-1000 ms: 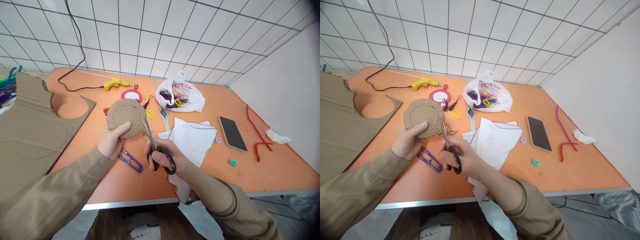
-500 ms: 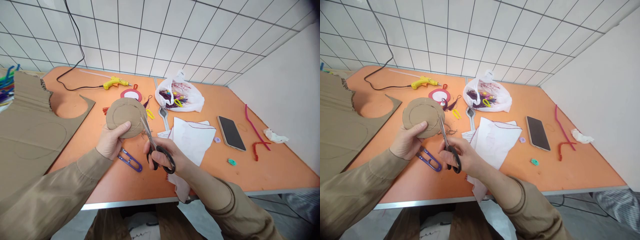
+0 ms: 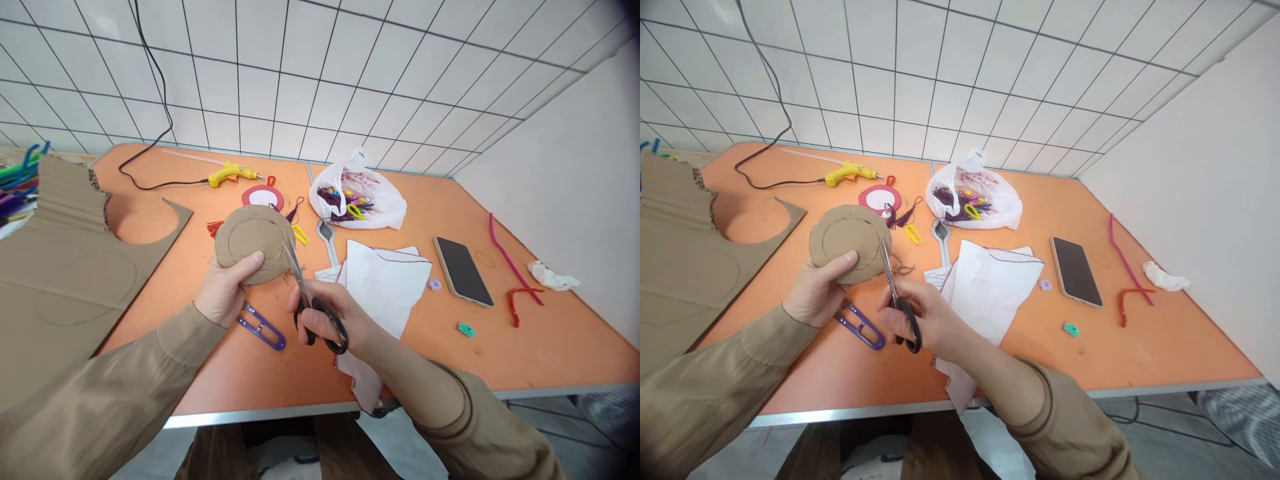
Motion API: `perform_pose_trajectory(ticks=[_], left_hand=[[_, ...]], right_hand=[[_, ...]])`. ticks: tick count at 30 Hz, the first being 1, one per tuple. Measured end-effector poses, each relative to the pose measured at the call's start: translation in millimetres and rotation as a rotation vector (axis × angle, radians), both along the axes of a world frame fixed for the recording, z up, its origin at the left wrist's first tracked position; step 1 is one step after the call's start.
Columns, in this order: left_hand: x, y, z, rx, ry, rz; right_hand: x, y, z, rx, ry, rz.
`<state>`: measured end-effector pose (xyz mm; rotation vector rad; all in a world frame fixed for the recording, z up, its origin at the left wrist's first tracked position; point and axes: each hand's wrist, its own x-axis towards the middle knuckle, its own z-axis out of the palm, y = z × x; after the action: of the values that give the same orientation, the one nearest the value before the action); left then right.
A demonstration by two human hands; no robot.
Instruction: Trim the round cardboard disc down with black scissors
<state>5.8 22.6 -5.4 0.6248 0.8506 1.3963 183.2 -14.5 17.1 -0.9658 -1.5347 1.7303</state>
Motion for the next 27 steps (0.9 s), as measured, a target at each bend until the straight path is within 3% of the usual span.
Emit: perform_pose_trajectory(ticks=[27], left_hand=[[-0.7,1.4,0.6,-0.049,-0.061,0.023]], right_hand=[[-2.0,0.7,-0.1,-0.013,-0.013,-0.001]])
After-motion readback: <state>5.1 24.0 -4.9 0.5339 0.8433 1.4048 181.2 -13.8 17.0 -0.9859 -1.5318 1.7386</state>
